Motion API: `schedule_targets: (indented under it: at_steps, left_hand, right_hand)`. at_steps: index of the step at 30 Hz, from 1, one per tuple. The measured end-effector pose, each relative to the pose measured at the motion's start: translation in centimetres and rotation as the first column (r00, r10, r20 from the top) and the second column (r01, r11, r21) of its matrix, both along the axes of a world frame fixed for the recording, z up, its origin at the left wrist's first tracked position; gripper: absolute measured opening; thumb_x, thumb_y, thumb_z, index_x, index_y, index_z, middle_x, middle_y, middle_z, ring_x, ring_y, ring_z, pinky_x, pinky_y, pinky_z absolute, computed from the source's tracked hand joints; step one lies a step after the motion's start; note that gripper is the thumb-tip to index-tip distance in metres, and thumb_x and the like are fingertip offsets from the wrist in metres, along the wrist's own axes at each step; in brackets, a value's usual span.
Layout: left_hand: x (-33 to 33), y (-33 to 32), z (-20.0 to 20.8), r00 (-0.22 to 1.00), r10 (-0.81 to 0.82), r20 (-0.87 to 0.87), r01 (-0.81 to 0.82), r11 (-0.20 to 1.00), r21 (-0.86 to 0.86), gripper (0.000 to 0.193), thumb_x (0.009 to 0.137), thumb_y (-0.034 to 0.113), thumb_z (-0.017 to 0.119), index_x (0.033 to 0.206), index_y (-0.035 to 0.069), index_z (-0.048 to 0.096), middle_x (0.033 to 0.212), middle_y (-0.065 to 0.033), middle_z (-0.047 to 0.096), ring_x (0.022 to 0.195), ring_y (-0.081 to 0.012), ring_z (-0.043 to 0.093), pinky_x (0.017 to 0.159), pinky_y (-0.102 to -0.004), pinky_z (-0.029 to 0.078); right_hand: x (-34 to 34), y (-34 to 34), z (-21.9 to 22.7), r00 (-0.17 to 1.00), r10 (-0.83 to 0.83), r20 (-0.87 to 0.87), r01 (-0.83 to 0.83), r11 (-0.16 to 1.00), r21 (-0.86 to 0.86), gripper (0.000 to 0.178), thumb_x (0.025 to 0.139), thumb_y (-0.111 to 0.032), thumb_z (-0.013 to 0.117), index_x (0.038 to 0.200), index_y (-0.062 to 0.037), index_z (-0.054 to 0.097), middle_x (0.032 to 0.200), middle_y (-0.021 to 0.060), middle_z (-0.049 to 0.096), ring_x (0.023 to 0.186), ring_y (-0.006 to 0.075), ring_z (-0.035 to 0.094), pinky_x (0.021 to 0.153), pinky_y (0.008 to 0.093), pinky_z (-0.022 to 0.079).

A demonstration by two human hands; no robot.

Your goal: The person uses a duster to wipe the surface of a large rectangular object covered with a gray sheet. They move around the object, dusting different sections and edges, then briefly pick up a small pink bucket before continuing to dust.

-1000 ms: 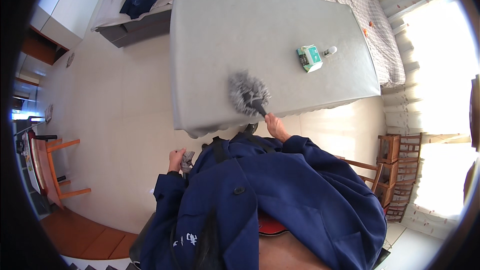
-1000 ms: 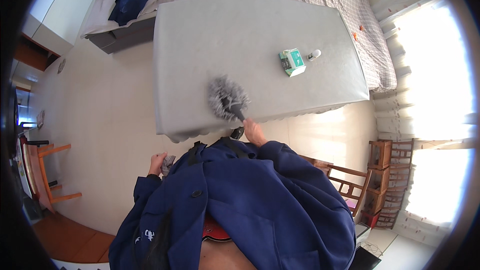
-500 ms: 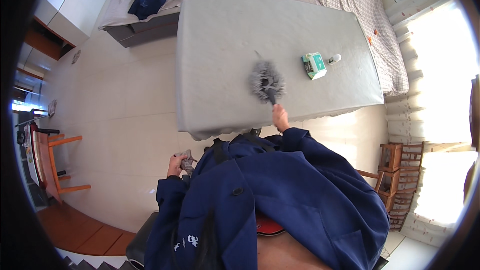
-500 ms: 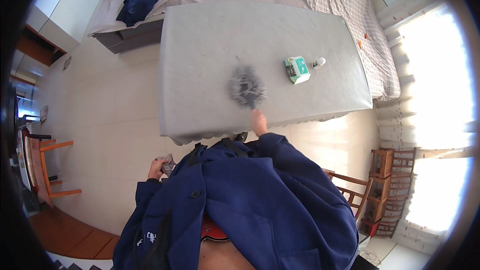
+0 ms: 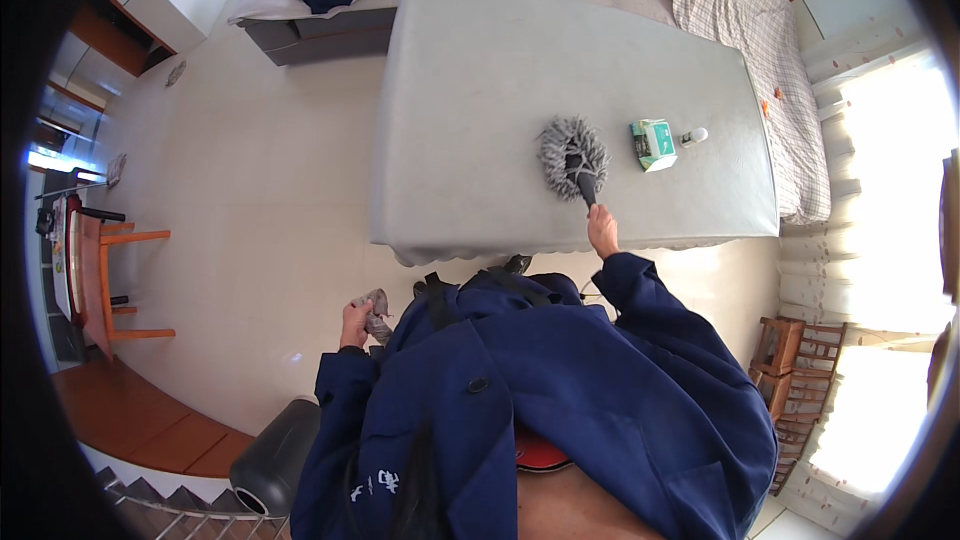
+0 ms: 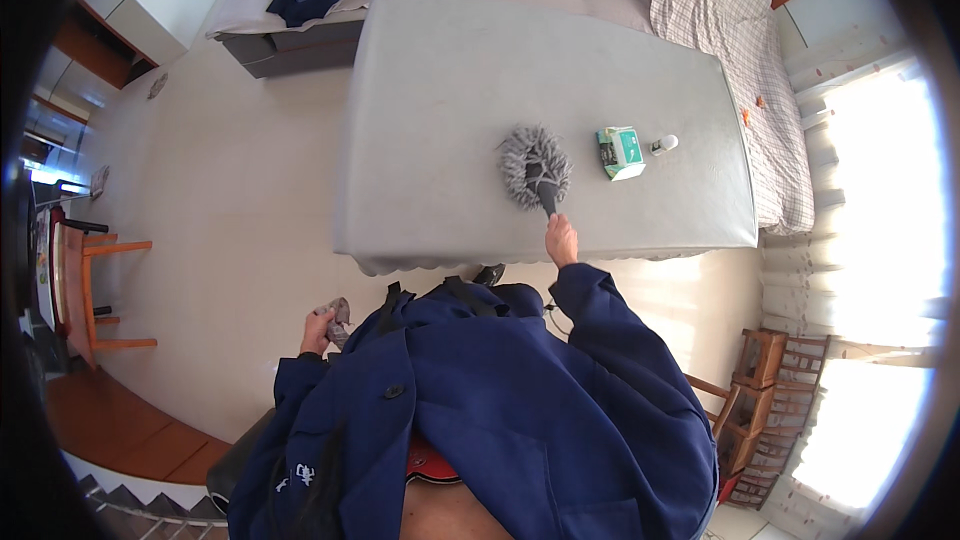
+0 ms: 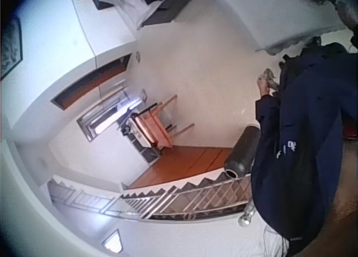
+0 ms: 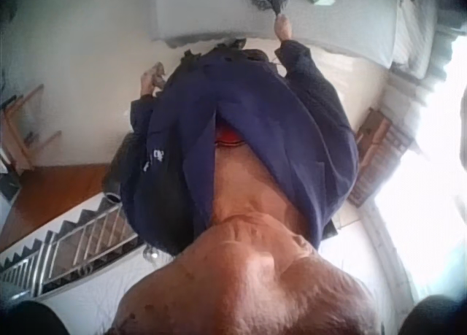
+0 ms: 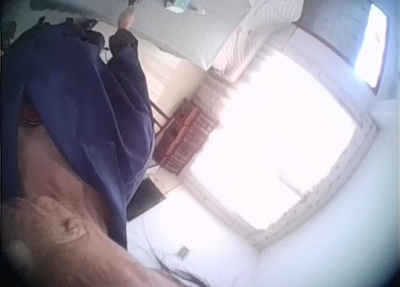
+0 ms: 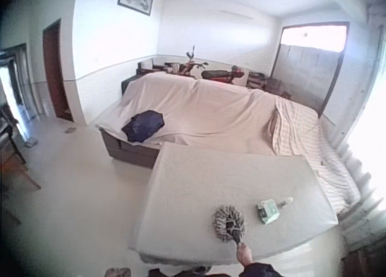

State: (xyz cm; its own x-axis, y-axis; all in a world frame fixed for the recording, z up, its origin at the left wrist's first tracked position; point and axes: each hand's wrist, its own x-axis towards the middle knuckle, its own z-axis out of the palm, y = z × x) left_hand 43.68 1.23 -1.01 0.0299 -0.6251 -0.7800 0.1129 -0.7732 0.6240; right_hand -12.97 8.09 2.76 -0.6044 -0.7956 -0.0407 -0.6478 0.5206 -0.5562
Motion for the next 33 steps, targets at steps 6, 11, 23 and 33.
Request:
schedule_targets:
  at_steps: [6,11,23,33]
  left_hand:
    - [1.6,1.8,0.5,0.985,-0.028,0.169,0.038,0.998,-0.054,0.019,0.083,0.012,0.062,0.093,-0.003,0.059,0.085,-0.0108,0.062,0.07,-0.021,0.062,0.06,-0.0349,0.052]
    - [1.8,1.6,0.2,0.996,0.034,0.084,-0.039,0.997,0.061,0.02,0.084,0.01,0.06,0.096,-0.006,0.056,0.086,-0.0137,0.062,0.071,-0.0245,0.063,0.062,-0.0379,0.054]
    - [2.5,2.4,-0.4,0.996,0.012,0.09,-0.018,0.998,0.065,0.023,0.081,0.009,0.062,0.095,-0.008,0.057,0.087,-0.0148,0.062,0.071,-0.0247,0.063,0.061,-0.0379,0.052]
    - [3.7,3.4,0.7,0.988,-0.017,0.153,-0.002,0.993,0.119,0.027,0.081,0.009,0.059,0.1,-0.009,0.054,0.092,-0.0184,0.062,0.076,-0.0287,0.064,0.064,-0.0408,0.054]
  right_hand:
    - [6.7,-7.2,-3.0,0.998,-0.052,0.041,0.057,0.99,-0.131,0.03,0.094,-0.028,0.038,0.083,-0.0027,0.051,0.071,0.0277,0.057,0.071,0.0472,0.055,0.061,0.0533,0.043]
    - [13.8,-6.2,-2.0,0.725,0.6,-0.339,-0.621,0.782,0.057,0.024,0.093,-0.027,0.041,0.089,-0.005,0.049,0.072,0.027,0.058,0.067,0.0442,0.056,0.056,0.051,0.043]
    - [3.9,-1.3,4.5,0.847,0.522,0.096,-0.531,0.835,0.145,0.026,0.093,-0.03,0.042,0.092,-0.0058,0.051,0.073,0.0223,0.06,0.072,0.0431,0.057,0.061,0.0517,0.044]
    - [2.5,-8.2,-6.9,0.917,0.052,-0.396,-0.162,0.955,-0.249,0.037,0.093,-0.036,0.037,0.082,-0.0028,0.05,0.054,0.0154,0.052,0.049,0.0303,0.056,0.043,0.0441,0.043]
